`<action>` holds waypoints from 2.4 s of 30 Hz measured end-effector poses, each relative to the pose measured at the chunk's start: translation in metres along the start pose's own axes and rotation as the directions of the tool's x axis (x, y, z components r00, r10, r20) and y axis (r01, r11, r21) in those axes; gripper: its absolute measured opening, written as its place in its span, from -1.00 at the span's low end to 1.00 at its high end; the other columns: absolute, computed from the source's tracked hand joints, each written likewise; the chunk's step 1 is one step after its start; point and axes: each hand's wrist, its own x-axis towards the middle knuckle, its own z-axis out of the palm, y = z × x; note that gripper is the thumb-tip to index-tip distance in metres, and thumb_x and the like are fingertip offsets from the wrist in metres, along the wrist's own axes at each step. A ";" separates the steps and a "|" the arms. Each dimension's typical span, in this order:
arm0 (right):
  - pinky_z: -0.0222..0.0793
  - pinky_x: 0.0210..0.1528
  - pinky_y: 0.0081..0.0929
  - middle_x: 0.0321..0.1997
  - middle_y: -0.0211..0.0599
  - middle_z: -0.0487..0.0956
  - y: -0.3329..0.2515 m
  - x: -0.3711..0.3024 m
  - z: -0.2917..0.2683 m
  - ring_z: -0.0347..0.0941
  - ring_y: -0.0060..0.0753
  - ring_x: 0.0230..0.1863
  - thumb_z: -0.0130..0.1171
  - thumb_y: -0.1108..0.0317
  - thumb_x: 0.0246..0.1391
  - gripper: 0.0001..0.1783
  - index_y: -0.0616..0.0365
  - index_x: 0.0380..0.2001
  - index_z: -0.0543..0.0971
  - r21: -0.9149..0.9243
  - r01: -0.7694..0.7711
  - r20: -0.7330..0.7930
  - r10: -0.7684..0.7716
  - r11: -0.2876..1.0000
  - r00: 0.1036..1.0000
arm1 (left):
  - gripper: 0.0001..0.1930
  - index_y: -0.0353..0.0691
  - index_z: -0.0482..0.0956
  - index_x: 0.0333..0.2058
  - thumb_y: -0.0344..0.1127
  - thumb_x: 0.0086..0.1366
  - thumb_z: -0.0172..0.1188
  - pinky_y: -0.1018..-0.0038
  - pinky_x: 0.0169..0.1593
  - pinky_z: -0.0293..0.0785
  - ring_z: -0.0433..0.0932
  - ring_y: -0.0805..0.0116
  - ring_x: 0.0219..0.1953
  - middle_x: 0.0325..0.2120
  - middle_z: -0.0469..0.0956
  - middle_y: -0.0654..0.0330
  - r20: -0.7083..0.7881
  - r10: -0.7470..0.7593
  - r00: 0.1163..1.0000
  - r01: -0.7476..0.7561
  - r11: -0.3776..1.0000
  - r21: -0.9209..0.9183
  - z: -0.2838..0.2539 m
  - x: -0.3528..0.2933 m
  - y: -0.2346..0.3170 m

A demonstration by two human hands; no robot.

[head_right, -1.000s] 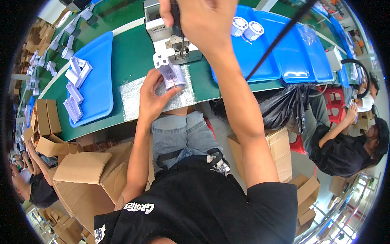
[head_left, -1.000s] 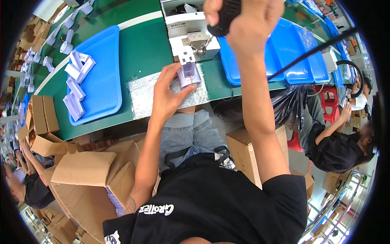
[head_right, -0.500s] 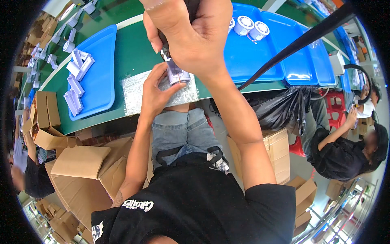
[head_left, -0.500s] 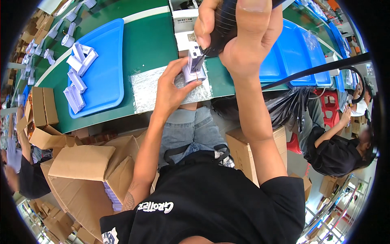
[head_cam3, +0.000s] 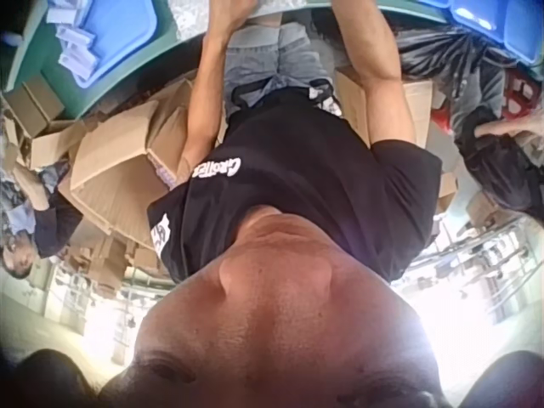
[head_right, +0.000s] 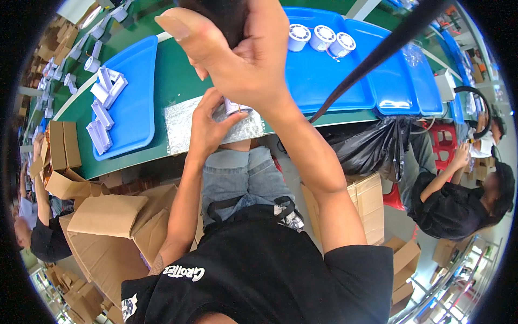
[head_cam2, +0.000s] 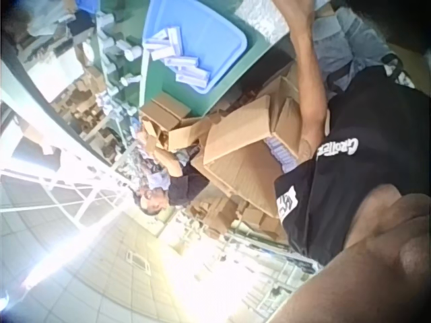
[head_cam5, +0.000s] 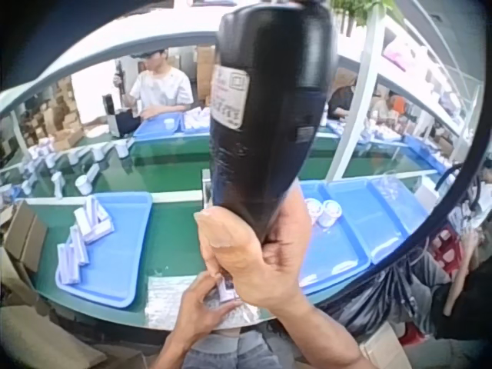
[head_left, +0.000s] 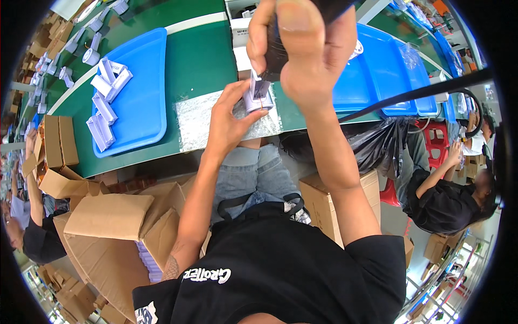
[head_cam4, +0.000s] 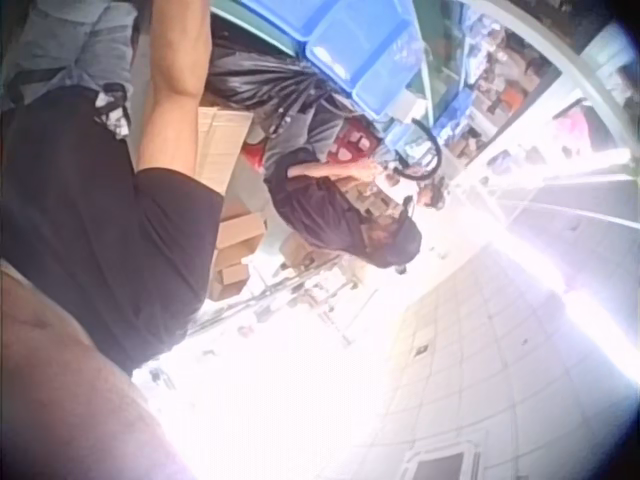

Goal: The person assembles small fan components by fitting plastic casing parts onto the fan bases and driving screws into them using an electric screwdriver.

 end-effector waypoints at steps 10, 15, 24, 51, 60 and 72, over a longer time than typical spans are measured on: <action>0.30 -0.73 -0.54 -0.65 -0.27 0.45 -0.021 0.074 -0.015 0.34 -0.47 -0.80 -0.10 -0.19 0.56 -0.38 0.24 0.16 0.38 0.537 0.211 0.045 -0.277 0.817 0.960 | -0.28 -0.33 0.57 0.24 -0.40 0.07 0.61 0.33 0.20 0.55 0.65 0.14 0.09 0.12 0.62 0.03 -0.046 0.004 0.999 -0.005 0.999 -0.032 -0.001 -0.001 -0.008; 0.26 -0.70 -0.60 -0.62 -0.31 0.48 -0.041 0.074 -0.034 0.37 -0.52 -0.76 0.00 -0.05 0.56 -0.51 0.22 0.10 0.43 -0.068 0.280 -0.007 -0.281 0.958 0.960 | -0.29 -0.35 0.56 0.22 -0.42 0.07 0.61 0.31 0.20 0.55 0.64 0.14 0.10 0.14 0.60 0.04 -0.005 0.034 0.999 -0.034 0.999 -0.043 0.004 0.001 -0.009; 0.28 -0.66 -0.64 -0.39 -0.43 0.53 0.012 0.069 -0.032 0.38 -0.63 -0.68 0.20 0.33 0.47 -0.66 0.28 0.15 0.42 -0.069 0.341 0.051 -0.338 0.938 0.940 | -0.30 -0.34 0.56 0.22 -0.43 0.08 0.59 0.30 0.22 0.54 0.63 0.16 0.12 0.15 0.60 0.04 -0.004 0.030 1.000 -0.031 0.996 -0.085 0.002 0.001 -0.015; 0.27 -0.56 -0.71 -0.50 -0.28 0.57 -0.012 0.009 -0.004 0.40 -0.64 -0.61 0.32 0.14 0.35 -0.23 0.49 0.35 0.28 -0.073 0.162 0.007 -0.162 0.984 0.987 | -0.31 -0.48 0.52 0.23 -0.46 0.14 0.59 0.37 0.29 0.51 0.60 0.28 0.13 0.12 0.56 0.08 -0.020 0.035 0.999 -0.035 0.999 0.022 0.001 0.000 -0.003; 0.30 -0.54 -0.69 -0.49 -0.26 0.57 0.014 0.043 -0.017 0.40 -0.64 -0.60 0.33 0.26 0.29 -0.25 0.53 0.34 0.27 0.029 0.474 0.222 -0.468 0.880 0.855 | -0.32 -0.41 0.55 0.23 -0.48 0.12 0.58 0.37 0.28 0.52 0.60 0.29 0.13 0.12 0.56 0.08 -0.018 0.040 0.999 -0.040 0.999 0.003 0.003 0.001 -0.001; 0.32 -0.53 -0.64 -0.47 -0.26 0.57 -0.001 0.021 -0.003 0.42 -0.60 -0.59 0.29 0.36 0.30 -0.28 0.57 0.35 0.25 0.108 0.483 0.243 -0.494 0.869 0.835 | -0.28 -0.37 0.59 0.21 -0.40 0.04 0.63 0.33 0.22 0.54 0.64 0.14 0.11 0.12 0.61 0.02 -0.042 0.025 0.999 -0.025 1.000 -0.009 0.001 -0.002 -0.008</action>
